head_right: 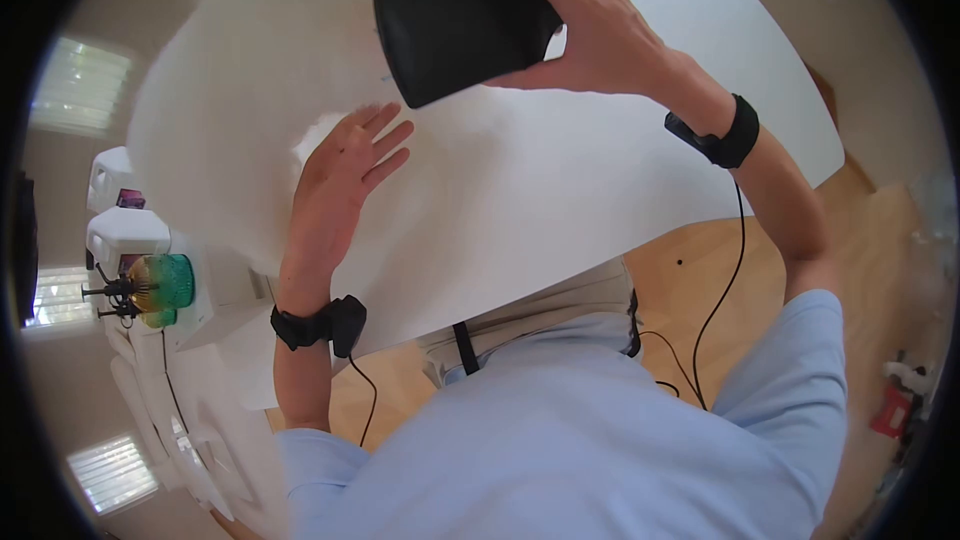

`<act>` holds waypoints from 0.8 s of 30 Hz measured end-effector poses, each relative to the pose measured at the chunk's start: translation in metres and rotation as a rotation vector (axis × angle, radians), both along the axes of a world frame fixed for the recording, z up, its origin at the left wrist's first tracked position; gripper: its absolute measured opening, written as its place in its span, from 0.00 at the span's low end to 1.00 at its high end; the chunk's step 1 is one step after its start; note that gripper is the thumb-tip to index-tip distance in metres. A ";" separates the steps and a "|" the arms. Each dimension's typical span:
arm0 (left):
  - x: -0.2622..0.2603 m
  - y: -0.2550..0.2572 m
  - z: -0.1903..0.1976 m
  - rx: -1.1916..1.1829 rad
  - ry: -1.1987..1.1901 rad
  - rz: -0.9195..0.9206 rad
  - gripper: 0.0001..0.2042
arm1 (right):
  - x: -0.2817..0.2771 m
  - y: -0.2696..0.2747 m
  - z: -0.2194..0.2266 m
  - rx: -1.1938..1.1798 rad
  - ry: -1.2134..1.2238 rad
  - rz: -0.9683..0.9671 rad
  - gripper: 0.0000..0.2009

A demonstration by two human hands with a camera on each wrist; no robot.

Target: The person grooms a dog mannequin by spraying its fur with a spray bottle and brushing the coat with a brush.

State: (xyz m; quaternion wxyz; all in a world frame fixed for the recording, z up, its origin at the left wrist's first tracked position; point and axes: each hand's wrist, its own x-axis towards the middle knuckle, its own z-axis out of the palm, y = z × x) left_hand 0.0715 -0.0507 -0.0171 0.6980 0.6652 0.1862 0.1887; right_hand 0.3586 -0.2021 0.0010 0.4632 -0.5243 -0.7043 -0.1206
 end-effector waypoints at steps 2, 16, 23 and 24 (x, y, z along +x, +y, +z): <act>-0.002 -0.004 0.002 0.053 0.175 -0.019 0.29 | 0.003 -0.006 -0.012 -0.053 -0.116 -0.013 0.45; 0.014 -0.004 -0.005 0.108 0.171 -0.050 0.21 | -0.024 -0.029 -0.025 -0.486 -0.489 0.001 0.40; 0.006 -0.002 -0.019 0.099 0.134 -0.061 0.17 | -0.014 -0.039 0.002 -0.108 -0.436 0.012 0.46; 0.005 -0.002 -0.019 0.093 0.133 -0.050 0.17 | -0.013 -0.035 0.007 -0.009 -0.236 0.015 0.47</act>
